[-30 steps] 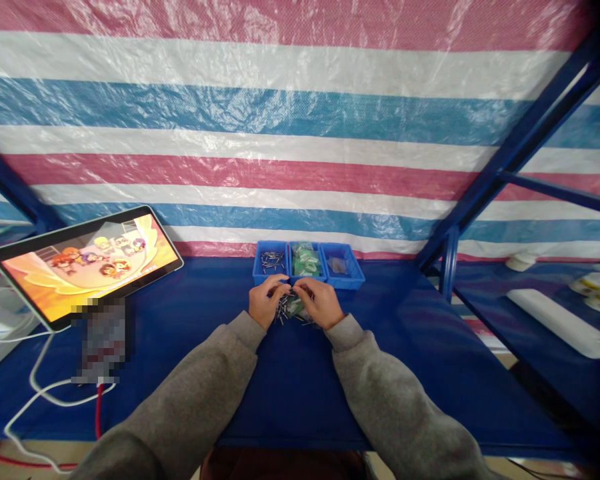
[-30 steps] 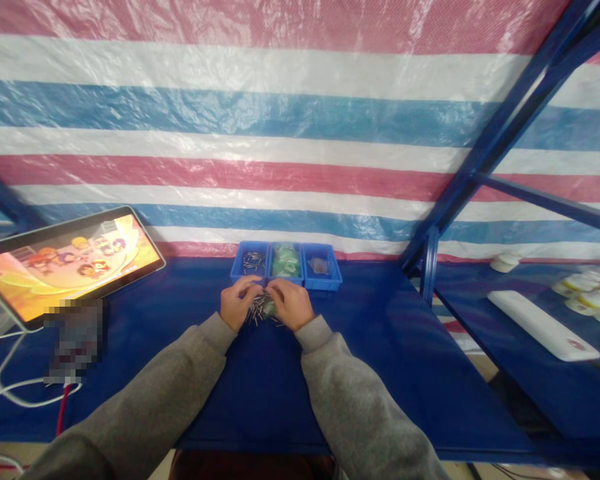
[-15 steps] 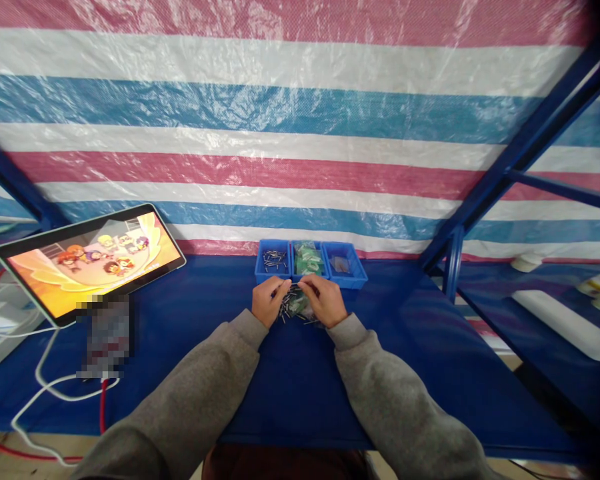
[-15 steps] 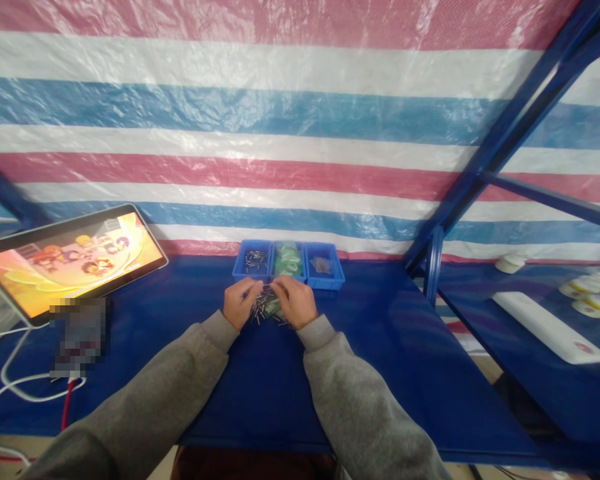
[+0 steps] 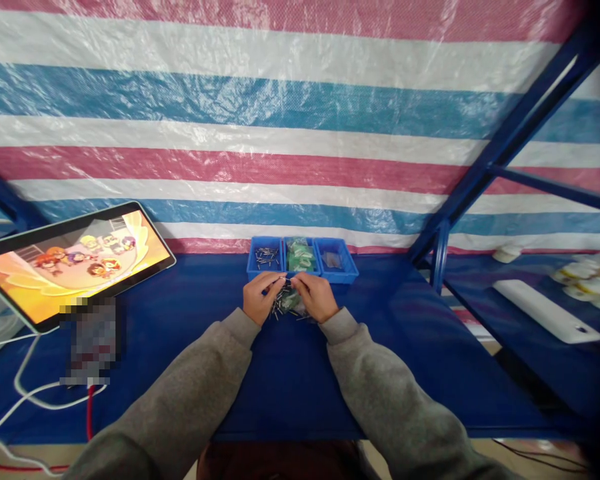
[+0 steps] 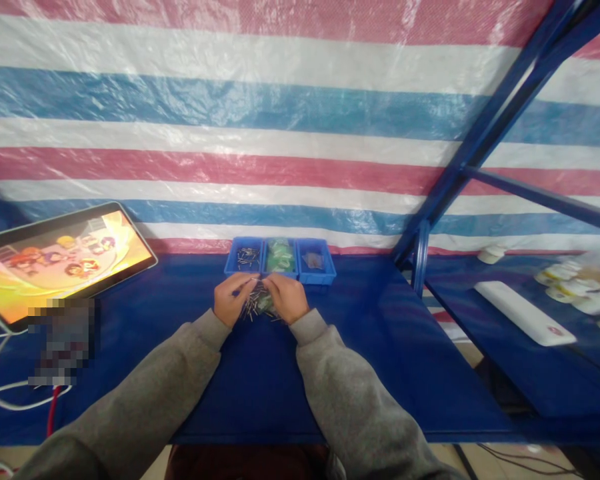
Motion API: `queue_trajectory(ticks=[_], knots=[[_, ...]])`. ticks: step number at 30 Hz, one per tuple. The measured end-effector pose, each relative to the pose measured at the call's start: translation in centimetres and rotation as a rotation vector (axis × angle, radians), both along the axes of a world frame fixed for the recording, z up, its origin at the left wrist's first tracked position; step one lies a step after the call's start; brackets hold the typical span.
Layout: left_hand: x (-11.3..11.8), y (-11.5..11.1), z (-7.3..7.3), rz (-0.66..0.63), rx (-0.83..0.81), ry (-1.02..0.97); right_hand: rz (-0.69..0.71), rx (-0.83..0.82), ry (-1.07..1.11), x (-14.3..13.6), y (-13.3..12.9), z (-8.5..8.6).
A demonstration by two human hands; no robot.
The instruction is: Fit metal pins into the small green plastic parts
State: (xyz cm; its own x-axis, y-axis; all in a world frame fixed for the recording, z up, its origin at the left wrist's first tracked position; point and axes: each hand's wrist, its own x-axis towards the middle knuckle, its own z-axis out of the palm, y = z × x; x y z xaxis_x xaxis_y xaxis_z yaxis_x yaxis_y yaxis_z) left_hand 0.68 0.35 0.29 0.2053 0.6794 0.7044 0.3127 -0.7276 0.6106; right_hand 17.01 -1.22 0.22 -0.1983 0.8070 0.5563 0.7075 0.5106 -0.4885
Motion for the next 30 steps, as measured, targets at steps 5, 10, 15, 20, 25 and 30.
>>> queue_trajectory(ticks=[5,10,15,20,25,30], knots=[[0.13,-0.35,0.14,0.015,-0.063,-0.011,-0.040,-0.017,-0.036,0.05,0.18,-0.14],[0.16,-0.23,-0.06,0.040,-0.098,0.054,-0.133,0.019,0.012,0.21,0.21,-0.12],[0.02,0.05,-0.14,0.018,0.003,0.107,-0.155,0.061,0.083,0.22,0.09,0.09],[-0.19,0.21,-0.29,0.058,-0.025,0.045,-0.153,0.068,0.121,0.21,0.02,0.22],[-0.12,0.38,-0.62,0.076,-0.124,-0.032,-0.032,0.066,0.141,0.08,-0.10,0.10],[-0.08,0.40,-0.72,0.060,-0.157,-0.044,0.075,0.027,0.119,-0.13,-0.29,0.13]])
